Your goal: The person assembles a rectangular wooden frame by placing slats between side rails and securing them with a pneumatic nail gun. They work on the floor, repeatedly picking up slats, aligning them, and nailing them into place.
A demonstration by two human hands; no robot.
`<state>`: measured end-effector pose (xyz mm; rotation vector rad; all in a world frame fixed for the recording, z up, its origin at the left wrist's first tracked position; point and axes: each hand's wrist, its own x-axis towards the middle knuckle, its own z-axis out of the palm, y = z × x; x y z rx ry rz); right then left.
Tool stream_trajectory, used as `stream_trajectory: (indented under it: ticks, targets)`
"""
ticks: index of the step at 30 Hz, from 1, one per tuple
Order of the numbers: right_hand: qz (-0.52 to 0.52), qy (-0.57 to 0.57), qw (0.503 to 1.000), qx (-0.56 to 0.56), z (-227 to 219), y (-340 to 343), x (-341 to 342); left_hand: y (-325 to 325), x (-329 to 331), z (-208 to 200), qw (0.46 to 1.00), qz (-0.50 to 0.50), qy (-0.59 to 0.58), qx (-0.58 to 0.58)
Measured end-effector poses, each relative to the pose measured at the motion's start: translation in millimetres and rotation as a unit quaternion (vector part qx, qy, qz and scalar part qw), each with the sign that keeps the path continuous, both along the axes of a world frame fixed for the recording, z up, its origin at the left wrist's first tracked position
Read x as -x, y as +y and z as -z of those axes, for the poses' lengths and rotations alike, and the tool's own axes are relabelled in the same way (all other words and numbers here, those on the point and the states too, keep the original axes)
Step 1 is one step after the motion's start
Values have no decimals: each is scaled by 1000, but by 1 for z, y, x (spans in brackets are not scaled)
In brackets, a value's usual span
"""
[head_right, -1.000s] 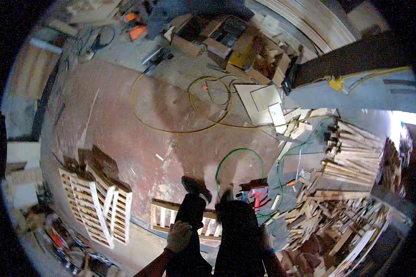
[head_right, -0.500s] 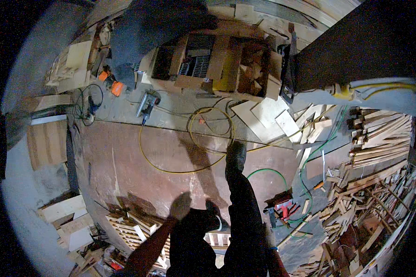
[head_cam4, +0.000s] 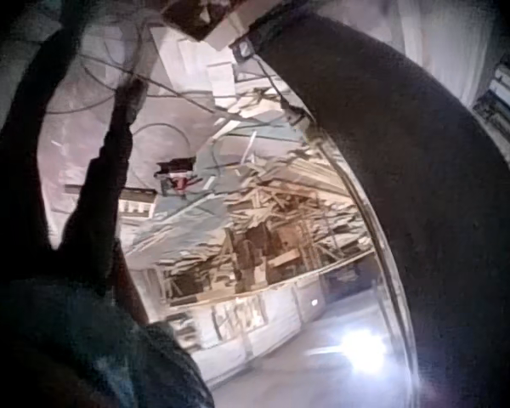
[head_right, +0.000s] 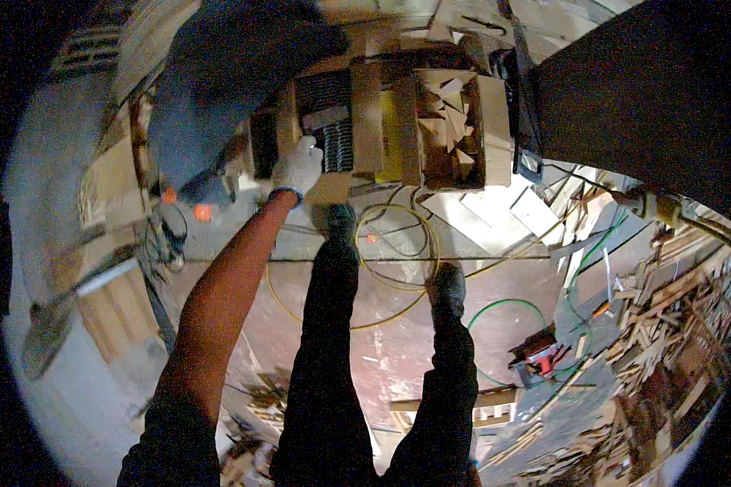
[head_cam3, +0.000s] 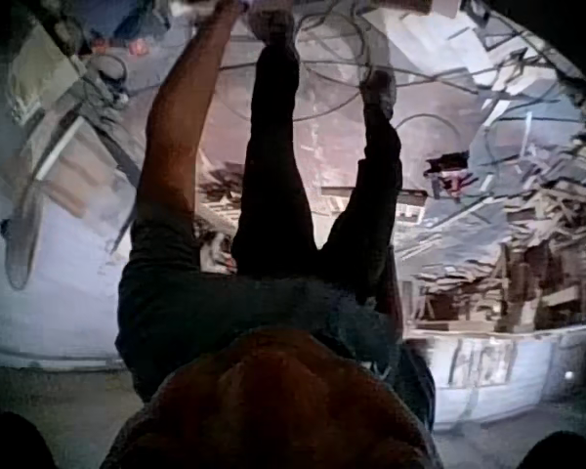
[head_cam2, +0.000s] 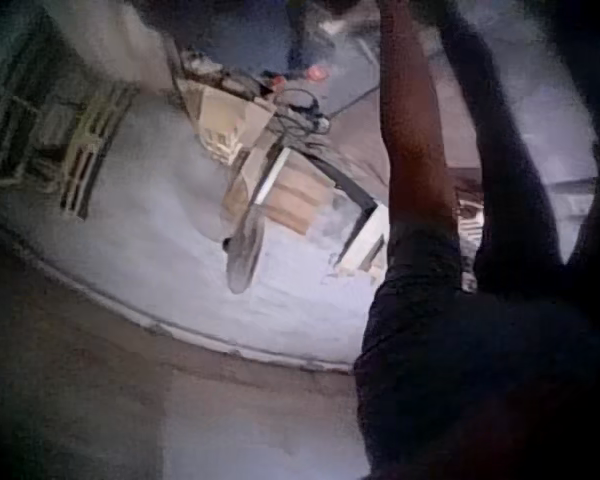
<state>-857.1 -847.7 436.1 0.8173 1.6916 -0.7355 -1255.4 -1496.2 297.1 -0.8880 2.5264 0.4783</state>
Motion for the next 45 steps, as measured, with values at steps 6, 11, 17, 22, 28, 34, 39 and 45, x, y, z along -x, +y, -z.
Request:
stream_trajectory:
  ticks: [6, 11, 17, 22, 28, 34, 39, 45]
  targets:
    - [139, -23, 989, -46, -6, -122, -25, -66, 75, 73, 977, 143, -54, 150]
    - [230, -42, 970, -70, -28, -223, -59, -51, 82, 81, 951, 234, -93, 180]
    - [299, -55, 949, -86, -57, -299, -90, -74, 83, 118, 959, 222, -51, 170]
    - [338, -73, 933, -100, -86, -342, -122, -71, 82, 143, 983, 108, -81, 123]
    - [360, -69, 927, -83, -114, -355, -168, -115, 69, 175, 996, 33, -16, -87]
    - [463, -23, 883, -72, -83, -382, -197, -8, 40, 74, 944, 34, -14, -327]
    - [485, 1, 874, -43, -67, -306, -194, 40, -68, -11, 918, 45, -117, -377]
    - [544, 47, 837, -11, -50, -264, -250, 191, -194, -95, 873, 126, -262, -391]
